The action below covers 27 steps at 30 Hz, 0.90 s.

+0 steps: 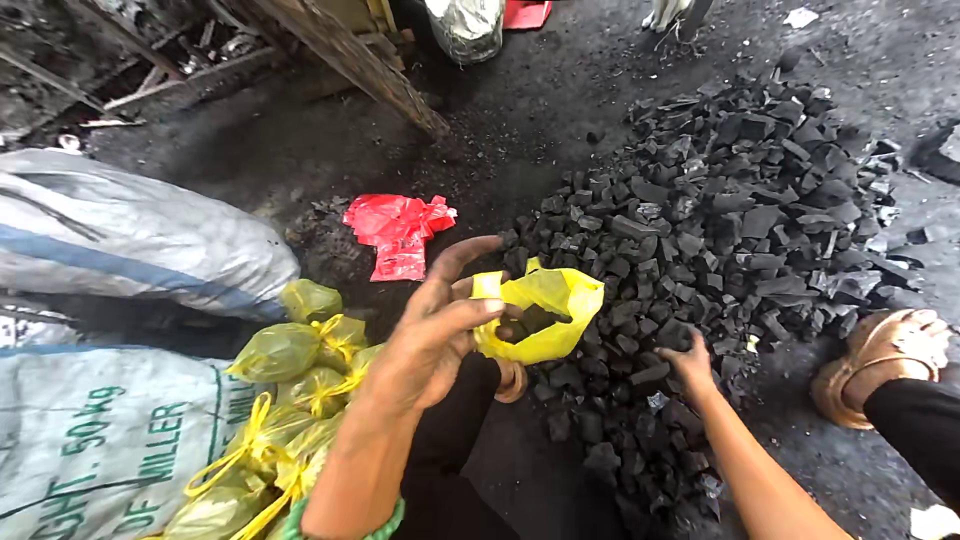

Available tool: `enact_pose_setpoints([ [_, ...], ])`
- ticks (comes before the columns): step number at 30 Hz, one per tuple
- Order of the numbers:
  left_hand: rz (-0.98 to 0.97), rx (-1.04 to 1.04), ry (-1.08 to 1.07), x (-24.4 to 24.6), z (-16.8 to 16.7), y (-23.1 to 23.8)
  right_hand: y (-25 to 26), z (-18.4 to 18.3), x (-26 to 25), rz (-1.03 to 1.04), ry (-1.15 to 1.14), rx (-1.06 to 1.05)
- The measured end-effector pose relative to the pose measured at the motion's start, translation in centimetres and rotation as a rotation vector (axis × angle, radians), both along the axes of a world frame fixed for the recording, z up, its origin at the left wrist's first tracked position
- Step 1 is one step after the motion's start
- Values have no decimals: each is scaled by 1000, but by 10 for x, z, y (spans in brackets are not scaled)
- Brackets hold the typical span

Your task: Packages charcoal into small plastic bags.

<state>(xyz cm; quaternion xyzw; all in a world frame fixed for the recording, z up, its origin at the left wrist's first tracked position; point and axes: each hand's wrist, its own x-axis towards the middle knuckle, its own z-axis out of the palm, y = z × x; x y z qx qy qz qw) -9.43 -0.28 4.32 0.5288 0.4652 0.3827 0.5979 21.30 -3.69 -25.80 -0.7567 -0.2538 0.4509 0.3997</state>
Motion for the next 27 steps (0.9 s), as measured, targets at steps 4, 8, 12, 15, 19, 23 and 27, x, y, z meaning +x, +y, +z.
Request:
enact_pose_setpoints([
  [4,-76,-30,6,29,-3,2,18,100,-32,-243,333,450],
  [8,-121,-50,-23,51,-6,4,25,169,-69,29,-7,953],
  [12,-56,-82,-71,60,-2,5,30,167,-57,987,-566,560],
  [15,-40,-107,-117,54,0,3,28,174,-18,1068,-330,453],
  [19,-52,-57,-174,33,2,1,18,124,51,206,186,474],
  [23,14,5,-182,12,6,-1,-18,1,83,51,-235,-144],
  [27,37,32,-155,0,4,3,-26,-34,31,171,-374,-403],
])
